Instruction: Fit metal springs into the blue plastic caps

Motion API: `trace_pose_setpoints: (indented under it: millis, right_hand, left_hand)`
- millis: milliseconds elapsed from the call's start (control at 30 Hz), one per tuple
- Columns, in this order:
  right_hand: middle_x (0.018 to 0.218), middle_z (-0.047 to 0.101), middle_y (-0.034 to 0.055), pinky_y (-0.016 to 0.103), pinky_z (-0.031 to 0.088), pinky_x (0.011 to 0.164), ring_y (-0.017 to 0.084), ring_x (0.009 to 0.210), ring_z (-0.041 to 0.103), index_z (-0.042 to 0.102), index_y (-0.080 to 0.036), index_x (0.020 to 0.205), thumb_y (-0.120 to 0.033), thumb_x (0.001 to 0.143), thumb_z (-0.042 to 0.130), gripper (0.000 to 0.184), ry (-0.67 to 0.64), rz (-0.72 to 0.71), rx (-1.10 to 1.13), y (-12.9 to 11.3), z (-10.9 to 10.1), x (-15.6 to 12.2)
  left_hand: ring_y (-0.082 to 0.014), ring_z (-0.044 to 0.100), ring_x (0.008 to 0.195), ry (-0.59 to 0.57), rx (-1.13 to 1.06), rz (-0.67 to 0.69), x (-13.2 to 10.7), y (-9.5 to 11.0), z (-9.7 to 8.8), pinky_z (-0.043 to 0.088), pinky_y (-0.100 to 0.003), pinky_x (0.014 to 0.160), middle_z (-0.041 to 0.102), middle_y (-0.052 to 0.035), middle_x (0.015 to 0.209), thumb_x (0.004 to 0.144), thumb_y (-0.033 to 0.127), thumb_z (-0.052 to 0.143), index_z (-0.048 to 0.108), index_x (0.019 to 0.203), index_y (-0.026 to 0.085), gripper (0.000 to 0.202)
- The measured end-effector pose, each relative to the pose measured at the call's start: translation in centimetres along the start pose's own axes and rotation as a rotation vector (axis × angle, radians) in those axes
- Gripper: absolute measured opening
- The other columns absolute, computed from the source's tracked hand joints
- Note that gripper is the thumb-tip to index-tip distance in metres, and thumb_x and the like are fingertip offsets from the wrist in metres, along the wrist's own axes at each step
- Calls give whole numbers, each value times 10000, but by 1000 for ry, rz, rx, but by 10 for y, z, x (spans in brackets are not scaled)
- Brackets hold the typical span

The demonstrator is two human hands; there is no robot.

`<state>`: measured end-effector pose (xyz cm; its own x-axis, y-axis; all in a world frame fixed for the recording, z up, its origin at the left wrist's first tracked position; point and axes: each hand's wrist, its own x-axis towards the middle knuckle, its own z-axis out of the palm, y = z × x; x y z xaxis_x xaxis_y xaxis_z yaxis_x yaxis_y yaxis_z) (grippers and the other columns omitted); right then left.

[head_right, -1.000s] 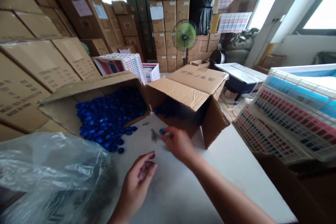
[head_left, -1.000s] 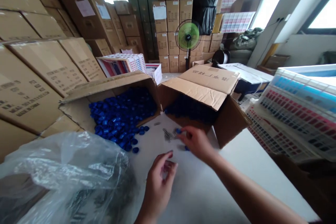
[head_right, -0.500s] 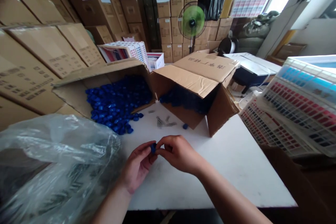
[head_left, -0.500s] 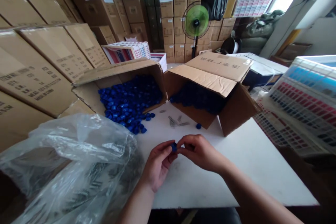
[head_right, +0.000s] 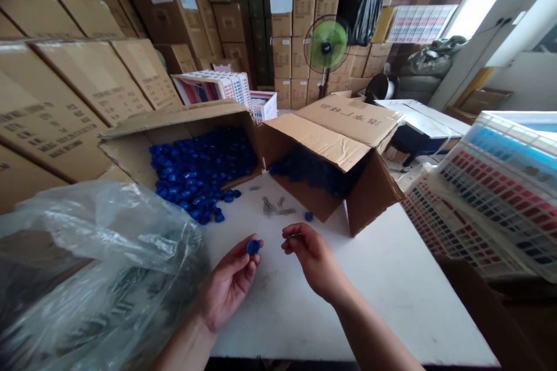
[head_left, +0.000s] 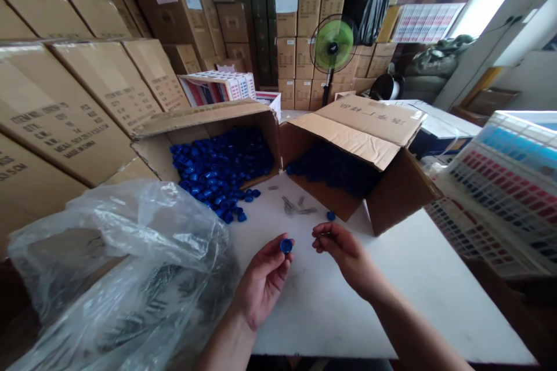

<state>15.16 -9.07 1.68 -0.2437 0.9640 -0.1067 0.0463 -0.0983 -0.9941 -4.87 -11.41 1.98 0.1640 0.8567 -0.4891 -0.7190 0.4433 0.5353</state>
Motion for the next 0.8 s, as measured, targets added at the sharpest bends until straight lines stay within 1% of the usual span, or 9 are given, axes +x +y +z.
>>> trace_pose_setpoints:
  millis: [100,167,233,267,333,433,533,633,800]
  right_hand:
    - [1088,552,100,169,510,829,50,898,569,539,-96,1104,-490,843,587,475,25,-17,38,-7,7,0]
    - [1098,550,87,130,503,816,45,930,568,624,-93,1004,-456,806,644,413,57,-54,-48,-17,13,0]
    - [1109,543,62,91,487,808,27,953,559,684,-120,950,-388,833,623,299,29,-120,-175,-27,19,0]
    - [1108,543,49,79,478,810,15,955,556,698,-145,961,-347,861,587,252,-9,-157,-237,-31,21,0]
    - [1057,561,26,66,458,788,-8,914,553,698,-197,1025,-279,897,528,228,-73,-211,-342,-37,26,1]
    - [965,588,2,69,435,766,-15,858,554,696,-208,1002,-242,875,560,189,-47,-258,-442,-36,29,2]
    - [980,593,-5,81,443,820,-8,886,562,712,-215,949,-256,861,593,154,-8,-331,-472,-28,30,4]
    - [1026,587,-16,79,445,847,-12,922,563,717,-263,988,-243,875,569,187,2,-396,-482,-23,32,6]
    - [1022,588,-26,74,450,856,-14,947,555,684,-274,1072,-193,865,530,271,-45,-384,-484,-34,36,1]
  left_hand:
    - [-83,677,772,0,35,18,3,-3,0,581,-138,694,703,-66,1006,748,124,712,661,1088,140,344]
    - [-89,678,768,13,47,17,5,-6,0,582,-140,677,701,-64,983,761,169,712,670,1065,130,310]
    - [-88,680,764,6,58,22,6,-8,0,581,-138,672,701,-59,985,747,161,724,668,1074,137,333]
    - [-86,681,761,-6,58,30,6,-8,-1,582,-140,680,703,-54,988,740,151,730,663,1093,151,359]
    - [-82,682,751,-25,55,64,6,-9,-3,586,-150,701,708,-47,970,732,147,737,661,1102,169,378]
    - [-86,685,745,-8,74,87,5,-8,-7,586,-146,699,719,-54,942,710,130,752,685,1051,152,348]
    - [-86,687,758,-6,96,75,5,-9,-10,582,-134,706,727,-60,944,689,89,757,691,1062,143,383]
    - [-83,688,762,-17,98,85,5,-10,-12,583,-132,712,731,-49,937,701,95,751,695,1064,154,372]
    - [-92,694,812,-50,81,101,4,-11,-11,586,-145,750,728,-56,1004,726,104,732,687,1084,165,366]
